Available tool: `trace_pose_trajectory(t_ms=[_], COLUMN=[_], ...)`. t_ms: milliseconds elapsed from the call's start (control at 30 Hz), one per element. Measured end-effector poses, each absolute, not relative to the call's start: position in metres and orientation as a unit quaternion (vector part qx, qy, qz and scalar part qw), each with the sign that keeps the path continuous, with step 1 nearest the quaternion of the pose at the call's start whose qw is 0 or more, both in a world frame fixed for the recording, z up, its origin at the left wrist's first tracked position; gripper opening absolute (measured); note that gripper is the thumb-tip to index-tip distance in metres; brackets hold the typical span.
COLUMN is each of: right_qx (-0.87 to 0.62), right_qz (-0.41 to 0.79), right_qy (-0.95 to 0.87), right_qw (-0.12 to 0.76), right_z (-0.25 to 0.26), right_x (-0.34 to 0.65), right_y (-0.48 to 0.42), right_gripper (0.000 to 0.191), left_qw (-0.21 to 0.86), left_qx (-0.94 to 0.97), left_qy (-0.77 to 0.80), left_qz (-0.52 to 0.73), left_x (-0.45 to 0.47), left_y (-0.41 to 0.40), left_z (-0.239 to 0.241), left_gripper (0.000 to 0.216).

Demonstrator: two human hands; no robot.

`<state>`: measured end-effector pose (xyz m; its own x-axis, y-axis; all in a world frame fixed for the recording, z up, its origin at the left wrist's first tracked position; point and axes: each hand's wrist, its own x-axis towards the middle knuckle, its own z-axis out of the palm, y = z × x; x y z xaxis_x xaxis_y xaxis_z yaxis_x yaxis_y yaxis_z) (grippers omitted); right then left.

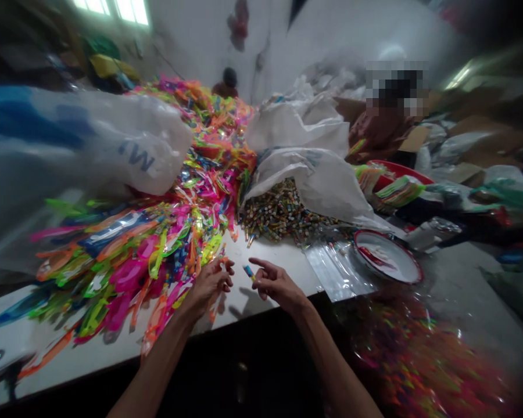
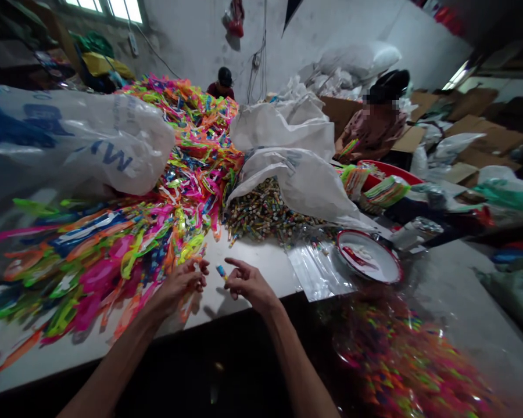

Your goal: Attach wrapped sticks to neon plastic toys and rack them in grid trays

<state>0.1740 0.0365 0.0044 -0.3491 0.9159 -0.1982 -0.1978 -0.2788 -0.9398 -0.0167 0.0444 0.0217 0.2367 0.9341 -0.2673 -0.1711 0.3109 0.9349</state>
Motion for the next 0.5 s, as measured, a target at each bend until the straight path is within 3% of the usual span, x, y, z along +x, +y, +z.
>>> trace_pose_trajectory(t_ms=[67,233,500], right_qx=[-0.391,-0.400,-0.422], right_qz=[0.680,0.647,0.629], right_qy=[-0.476,-0.530,-0.549], right_qw=[0.398,0.374,0.354], right_z=[0.014,0.028,0.038], right_x=[0.167,0.150,0.163], right_y=[0.036,0.031,0.028], right_gripper=[0.067,0.036,0.033], left_qw=[0.697,0.656,0.691], left_qx=[0.438,0.505,0.521], left_qy=[0.424,0.429,0.398], left_qz=[0.379,0.361,0.304], left_x=[-0.011,-0.012,-0.027], left_y=[0.034,0.019,0.007], left_z=[0.019,0.016,0.022], left_gripper=[0.024,0.033,0.030])
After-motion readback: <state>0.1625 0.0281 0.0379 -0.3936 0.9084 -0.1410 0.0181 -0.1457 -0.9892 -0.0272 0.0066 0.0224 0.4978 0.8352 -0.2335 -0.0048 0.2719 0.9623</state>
